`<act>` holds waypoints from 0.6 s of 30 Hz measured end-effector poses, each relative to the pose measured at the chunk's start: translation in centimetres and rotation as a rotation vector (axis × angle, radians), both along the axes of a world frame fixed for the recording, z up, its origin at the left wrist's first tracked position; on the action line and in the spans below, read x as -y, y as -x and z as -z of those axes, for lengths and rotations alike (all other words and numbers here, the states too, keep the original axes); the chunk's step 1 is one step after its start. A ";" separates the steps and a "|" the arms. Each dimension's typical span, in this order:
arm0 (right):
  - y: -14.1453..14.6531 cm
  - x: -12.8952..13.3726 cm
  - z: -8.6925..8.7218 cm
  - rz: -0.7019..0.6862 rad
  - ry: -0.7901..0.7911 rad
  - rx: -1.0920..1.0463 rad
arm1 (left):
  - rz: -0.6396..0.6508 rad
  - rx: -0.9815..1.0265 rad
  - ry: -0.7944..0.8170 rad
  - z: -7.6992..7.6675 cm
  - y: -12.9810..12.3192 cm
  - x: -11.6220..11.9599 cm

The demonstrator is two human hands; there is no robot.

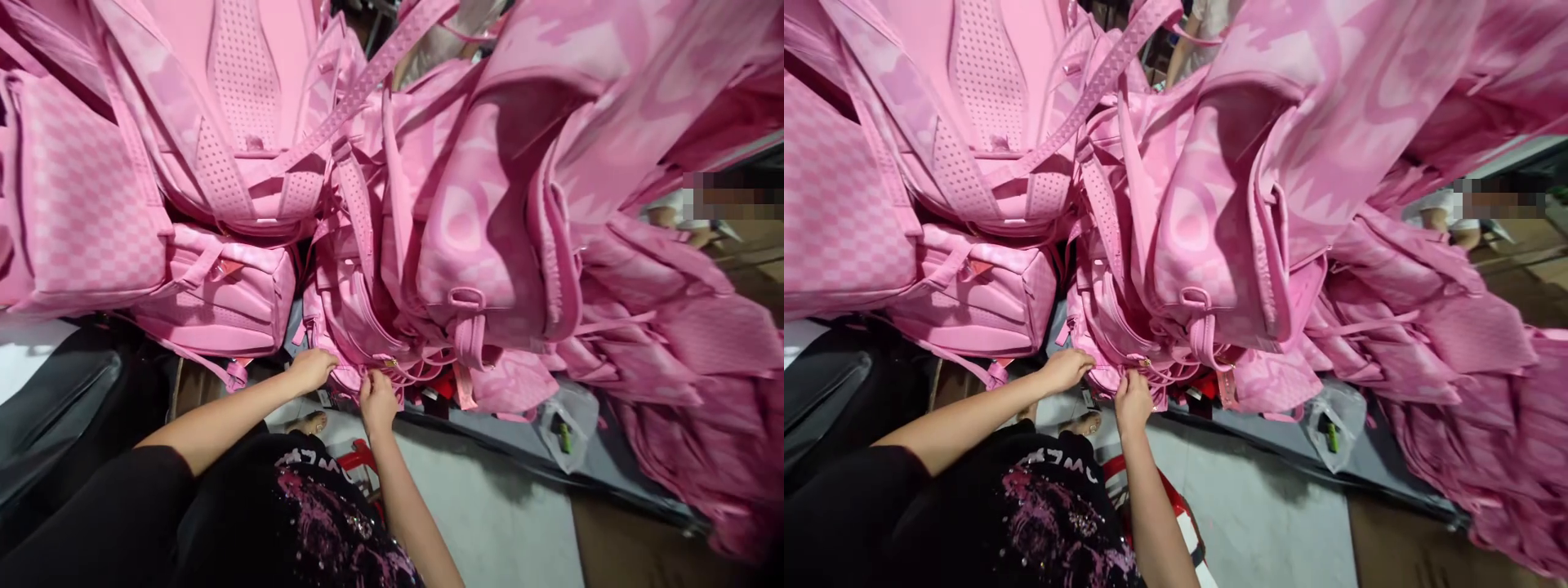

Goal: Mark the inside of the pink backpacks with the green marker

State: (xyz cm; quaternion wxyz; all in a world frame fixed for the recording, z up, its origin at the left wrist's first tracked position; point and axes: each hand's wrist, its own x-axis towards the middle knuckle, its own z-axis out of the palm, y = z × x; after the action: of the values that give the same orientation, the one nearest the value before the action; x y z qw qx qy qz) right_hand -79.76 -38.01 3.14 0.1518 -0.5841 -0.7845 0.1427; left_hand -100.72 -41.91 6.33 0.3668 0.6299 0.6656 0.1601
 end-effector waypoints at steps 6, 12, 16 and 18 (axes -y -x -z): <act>0.3 -0.4 0.9 -0.032 0.037 -0.124 | 0.078 -0.024 0.068 1.4 -0.7 -1.9; 0.4 -0.6 0.9 0.028 0.024 -0.135 | 0.170 0.025 0.084 1.8 -2.7 -4.7; 0.1 -0.5 0.0 0.090 -0.057 -0.164 | 0.198 0.059 0.057 0.8 -3.0 -5.6; -0.4 -0.4 -0.5 0.109 -0.097 -0.213 | 0.198 0.079 0.052 0.4 -2.5 -5.5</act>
State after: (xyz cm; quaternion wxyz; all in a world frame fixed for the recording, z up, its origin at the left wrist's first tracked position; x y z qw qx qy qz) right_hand -79.31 -37.65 3.62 0.2698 -0.5993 -0.7371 0.1572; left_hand -98.23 -36.39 5.91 0.4230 0.6762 0.5888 0.1306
